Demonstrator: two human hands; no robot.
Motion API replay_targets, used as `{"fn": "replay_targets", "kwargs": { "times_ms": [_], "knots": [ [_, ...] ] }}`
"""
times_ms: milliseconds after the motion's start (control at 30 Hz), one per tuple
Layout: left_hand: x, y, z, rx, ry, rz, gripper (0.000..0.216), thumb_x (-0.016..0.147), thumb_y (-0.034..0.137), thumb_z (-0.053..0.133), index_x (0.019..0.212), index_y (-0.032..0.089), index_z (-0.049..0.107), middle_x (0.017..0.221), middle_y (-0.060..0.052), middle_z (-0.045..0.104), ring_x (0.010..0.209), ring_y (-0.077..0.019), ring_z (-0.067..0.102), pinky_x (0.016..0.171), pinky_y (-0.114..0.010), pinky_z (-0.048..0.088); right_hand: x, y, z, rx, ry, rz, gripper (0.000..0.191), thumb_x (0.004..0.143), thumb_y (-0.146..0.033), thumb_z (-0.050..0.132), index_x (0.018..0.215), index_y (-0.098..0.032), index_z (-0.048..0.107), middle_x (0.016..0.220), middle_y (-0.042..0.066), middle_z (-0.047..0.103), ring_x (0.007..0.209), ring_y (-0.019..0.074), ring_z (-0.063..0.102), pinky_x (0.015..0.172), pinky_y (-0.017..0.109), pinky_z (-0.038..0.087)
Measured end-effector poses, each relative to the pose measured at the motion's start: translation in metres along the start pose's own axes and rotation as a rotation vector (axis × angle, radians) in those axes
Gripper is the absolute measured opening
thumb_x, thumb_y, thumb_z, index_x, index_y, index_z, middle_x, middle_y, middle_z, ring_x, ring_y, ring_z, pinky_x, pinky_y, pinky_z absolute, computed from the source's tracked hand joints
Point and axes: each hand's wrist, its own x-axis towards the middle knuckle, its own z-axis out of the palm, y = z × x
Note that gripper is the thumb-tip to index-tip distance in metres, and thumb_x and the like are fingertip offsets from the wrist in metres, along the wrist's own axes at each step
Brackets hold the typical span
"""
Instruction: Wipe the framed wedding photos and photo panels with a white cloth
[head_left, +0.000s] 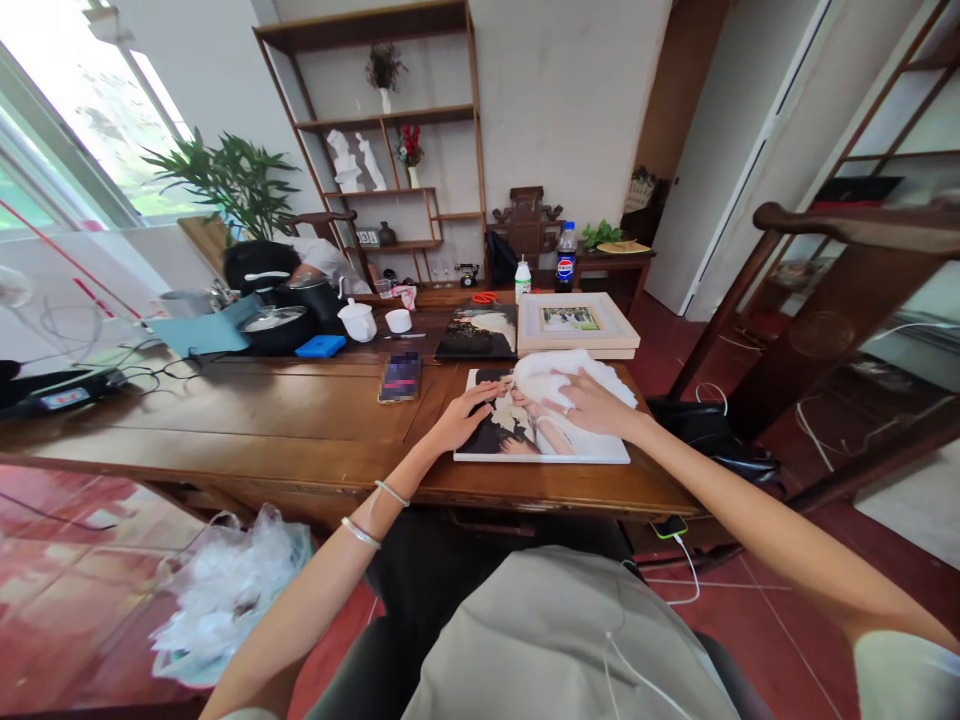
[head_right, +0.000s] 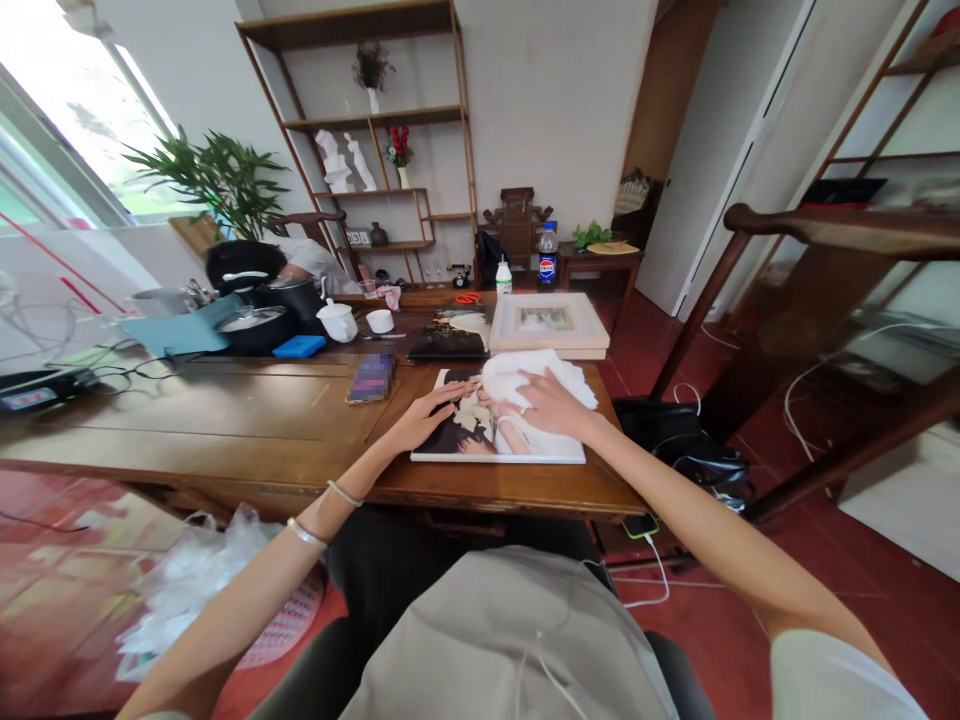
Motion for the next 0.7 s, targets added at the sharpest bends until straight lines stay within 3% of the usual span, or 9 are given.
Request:
{"fn": "replay_targets", "kwargs": {
  "times_ms": [100,167,267,367,467,567,633,700],
  "knots": [
    [0.000,0.000,0.001,-0.001,0.014,0.013,0.040,0.093,0.034,0.042,0.128,0.020,0.057,0.138,-0.007,0.052,0.135,-0.0216,0.038,0.115,-0.044,0.025,-0.030,-0.039,-0.006,0.027,-0.067,-0.125,0.021,0.083,-0.017,0.050,0.089,-0.015,0.070,0.132,0.018,0.057,0.138,0.0318,0.032,0.110,0.058,0.021],
    [0.000,0.000,0.001,-0.001,0.027,0.013,0.040,0.093,0.035,0.042,0.128,0.021,0.057,0.138,-0.006,0.052,0.135,-0.0211,0.039,0.115,-0.043,0.025,-0.048,-0.063,-0.010,0.068,-0.080,-0.180,0.020,0.074,-0.011,0.053,0.083,-0.017,0.070,0.141,0.015,0.048,0.141,0.0326,0.026,0.111,0.061,0.018],
    [0.000,0.001,0.001,-0.004,0.026,0.016,0.041,0.094,0.036,0.041,0.128,0.020,0.056,0.138,-0.005,0.052,0.135,-0.0206,0.039,0.116,-0.042,0.026,-0.059,-0.083,-0.013,0.103,-0.106,-0.205,0.020,0.071,-0.010,0.055,0.082,-0.017,0.069,0.148,0.012,0.039,0.142,0.0361,0.020,0.109,0.067,0.012],
    [0.000,0.001,0.001,-0.005,0.024,0.028,0.041,0.094,0.035,0.041,0.129,0.019,0.056,0.139,-0.006,0.051,0.135,-0.0215,0.039,0.116,-0.043,0.026,-0.045,-0.077,-0.011,0.113,-0.102,-0.155,0.025,0.075,-0.012,0.052,0.093,-0.017,0.069,0.144,0.014,0.045,0.141,0.0362,0.023,0.107,0.070,0.013],
    [0.000,-0.001,0.000,0.000,0.022,0.036,0.041,0.093,0.034,0.043,0.129,0.020,0.056,0.138,-0.006,0.051,0.135,-0.0223,0.038,0.115,-0.044,0.026,-0.011,-0.055,-0.003,0.070,-0.082,-0.021,0.031,0.082,-0.015,0.048,0.107,-0.016,0.066,0.135,0.017,0.053,0.139,0.0352,0.026,0.105,0.070,0.016],
    [0.000,-0.001,0.000,-0.001,0.006,0.039,0.040,0.094,0.033,0.042,0.128,0.021,0.056,0.138,-0.006,0.051,0.136,-0.0214,0.037,0.116,-0.044,0.025,0.025,-0.034,0.003,0.021,-0.075,0.124,0.034,0.085,-0.021,0.046,0.113,-0.013,0.063,0.143,0.019,0.044,0.139,0.0376,0.024,0.102,0.071,0.018],
    [0.000,-0.001,0.000,-0.003,0.004,0.039,0.039,0.093,0.033,0.042,0.128,0.021,0.057,0.138,-0.006,0.051,0.135,-0.0215,0.038,0.115,-0.044,0.025,0.041,-0.028,0.004,-0.002,-0.080,0.134,0.035,0.084,-0.021,0.048,0.115,-0.013,0.062,0.148,0.018,0.037,0.138,0.0381,0.023,0.102,0.070,0.019],
    [0.000,-0.002,0.000,-0.003,0.014,0.031,0.039,0.093,0.033,0.043,0.127,0.020,0.057,0.138,-0.006,0.051,0.135,-0.0219,0.038,0.115,-0.044,0.025,0.048,-0.030,0.003,-0.043,-0.084,0.090,0.033,0.083,-0.018,0.048,0.111,-0.012,0.064,0.146,0.018,0.040,0.137,0.0370,0.026,0.103,0.066,0.020]
  ]
}}
